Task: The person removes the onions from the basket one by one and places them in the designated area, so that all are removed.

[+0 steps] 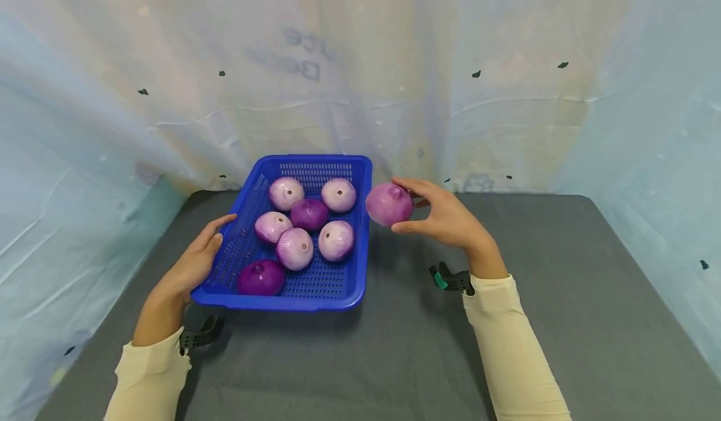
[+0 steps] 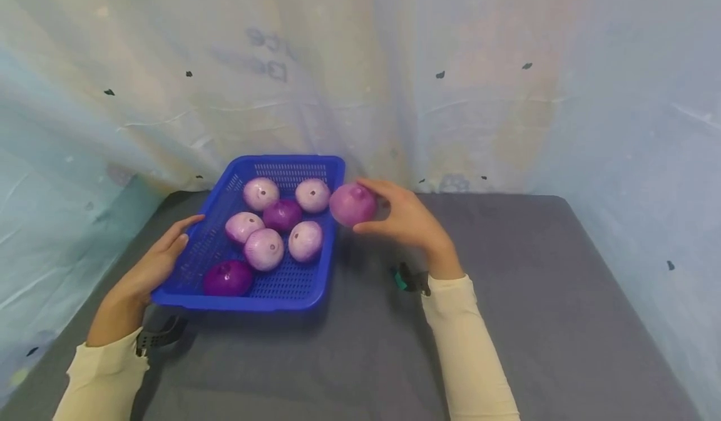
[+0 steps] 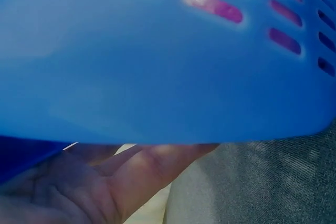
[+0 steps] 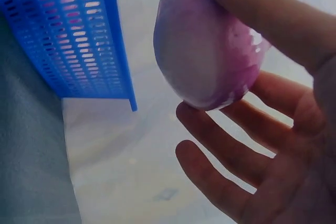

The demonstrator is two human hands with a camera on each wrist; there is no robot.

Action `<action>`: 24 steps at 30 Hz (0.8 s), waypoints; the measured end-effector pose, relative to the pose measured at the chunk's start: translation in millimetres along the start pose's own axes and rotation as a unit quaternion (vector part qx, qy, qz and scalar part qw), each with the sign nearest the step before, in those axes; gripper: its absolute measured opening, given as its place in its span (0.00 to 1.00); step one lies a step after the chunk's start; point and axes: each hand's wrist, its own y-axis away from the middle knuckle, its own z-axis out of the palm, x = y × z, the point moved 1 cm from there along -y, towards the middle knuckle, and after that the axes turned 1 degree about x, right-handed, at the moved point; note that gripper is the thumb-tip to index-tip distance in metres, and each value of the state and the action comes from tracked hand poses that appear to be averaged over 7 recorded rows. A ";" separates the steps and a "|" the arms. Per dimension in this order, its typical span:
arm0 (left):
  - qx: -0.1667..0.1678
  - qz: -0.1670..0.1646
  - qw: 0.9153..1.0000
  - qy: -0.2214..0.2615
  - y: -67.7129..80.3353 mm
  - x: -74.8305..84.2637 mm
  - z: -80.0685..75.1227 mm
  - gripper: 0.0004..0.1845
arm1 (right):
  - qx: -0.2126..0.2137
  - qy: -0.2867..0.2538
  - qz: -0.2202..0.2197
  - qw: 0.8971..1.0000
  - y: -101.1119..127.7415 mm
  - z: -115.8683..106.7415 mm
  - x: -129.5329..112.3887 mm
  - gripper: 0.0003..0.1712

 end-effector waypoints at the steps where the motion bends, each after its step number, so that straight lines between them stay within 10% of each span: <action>1: -0.001 0.001 1.000 -0.001 -0.3 0.3 0.1 0.28 | 0.001 0.003 0.001 1.000 -0.3 -0.6 1.2 0.49; 24: 0.022 -0.016 1.000 -0.004 -4.6 -2.4 0.4 0.29 | 0.000 0.014 0.040 0.999 -3.7 -3.8 33.9 0.50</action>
